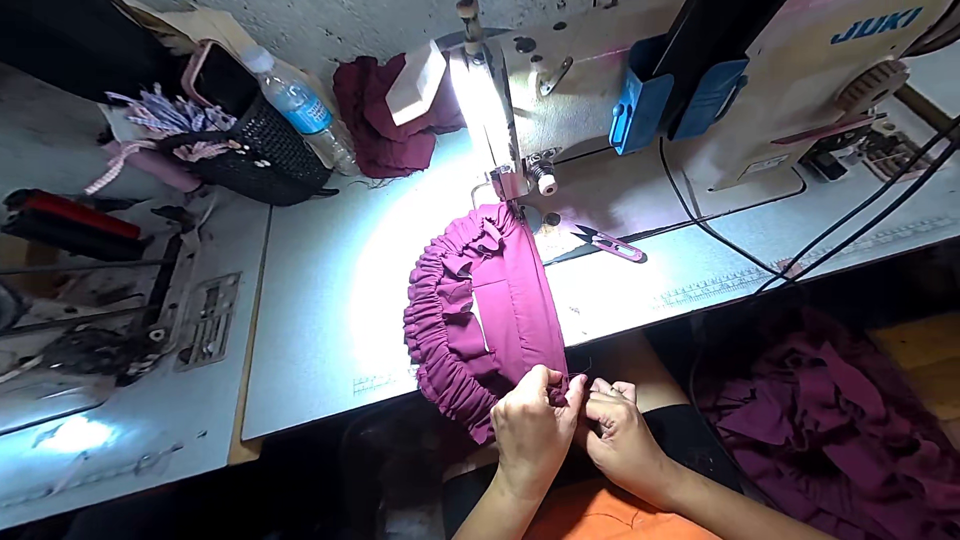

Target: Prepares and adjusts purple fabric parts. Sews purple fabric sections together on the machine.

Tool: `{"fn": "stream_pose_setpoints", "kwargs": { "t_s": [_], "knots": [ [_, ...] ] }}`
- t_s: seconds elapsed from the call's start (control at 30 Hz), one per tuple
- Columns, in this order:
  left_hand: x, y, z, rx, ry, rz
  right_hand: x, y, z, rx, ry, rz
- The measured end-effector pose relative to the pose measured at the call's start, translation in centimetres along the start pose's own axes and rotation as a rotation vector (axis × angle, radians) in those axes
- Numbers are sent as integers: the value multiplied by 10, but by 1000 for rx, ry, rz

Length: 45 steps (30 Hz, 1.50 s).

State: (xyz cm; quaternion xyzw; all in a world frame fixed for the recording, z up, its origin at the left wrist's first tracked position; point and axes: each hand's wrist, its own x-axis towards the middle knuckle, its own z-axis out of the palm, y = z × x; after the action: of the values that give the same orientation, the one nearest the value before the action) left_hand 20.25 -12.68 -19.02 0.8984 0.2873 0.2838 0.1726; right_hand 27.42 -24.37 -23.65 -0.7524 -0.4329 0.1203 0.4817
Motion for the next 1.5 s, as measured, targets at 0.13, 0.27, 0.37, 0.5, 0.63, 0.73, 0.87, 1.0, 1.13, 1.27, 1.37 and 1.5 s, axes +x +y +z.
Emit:
{"fn": "stream_pose_setpoints", "kwargs": {
  "t_s": [0.13, 0.27, 0.37, 0.5, 0.63, 0.73, 0.87, 1.0, 1.13, 1.27, 1.37, 1.5],
  "knots": [
    [0, -3, -2, -96, 14, 9, 0, 0, 0, 0, 4, 5],
    [-4, -7, 6, -121, -6, -19, 1, 0, 4, -13, 7, -5],
    [-6, -9, 11, -137, -20, -60, 1, 1, 6, -50, 30, -21],
    [1, -5, 5, -79, -104, -123, 1, 3, 0, 34, 21, -209],
    [8, -4, -9, -33, -129, -71, 47, -3, -35, 168, 7, -391],
    [12, -4, -18, -47, -123, -30, 117, 3, -50, -79, -5, -384],
    [25, 1, -34, -132, -90, -31, 197, 25, -42, -317, -106, -459],
    [38, -3, -53, -274, -76, -75, 233, 29, -33, -316, -65, -544],
    [40, -16, -59, -192, -70, -110, 248, 35, -33, -234, 52, -646],
    [34, -24, -58, -166, -110, -93, 245, 39, -31, -272, 17, -727],
    [28, -11, -51, -122, -98, 6, 235, 37, -29, -270, -99, -786],
    [33, -1, -47, -71, -60, 71, 204, 34, -32, -248, -213, -808]
  ]
}}
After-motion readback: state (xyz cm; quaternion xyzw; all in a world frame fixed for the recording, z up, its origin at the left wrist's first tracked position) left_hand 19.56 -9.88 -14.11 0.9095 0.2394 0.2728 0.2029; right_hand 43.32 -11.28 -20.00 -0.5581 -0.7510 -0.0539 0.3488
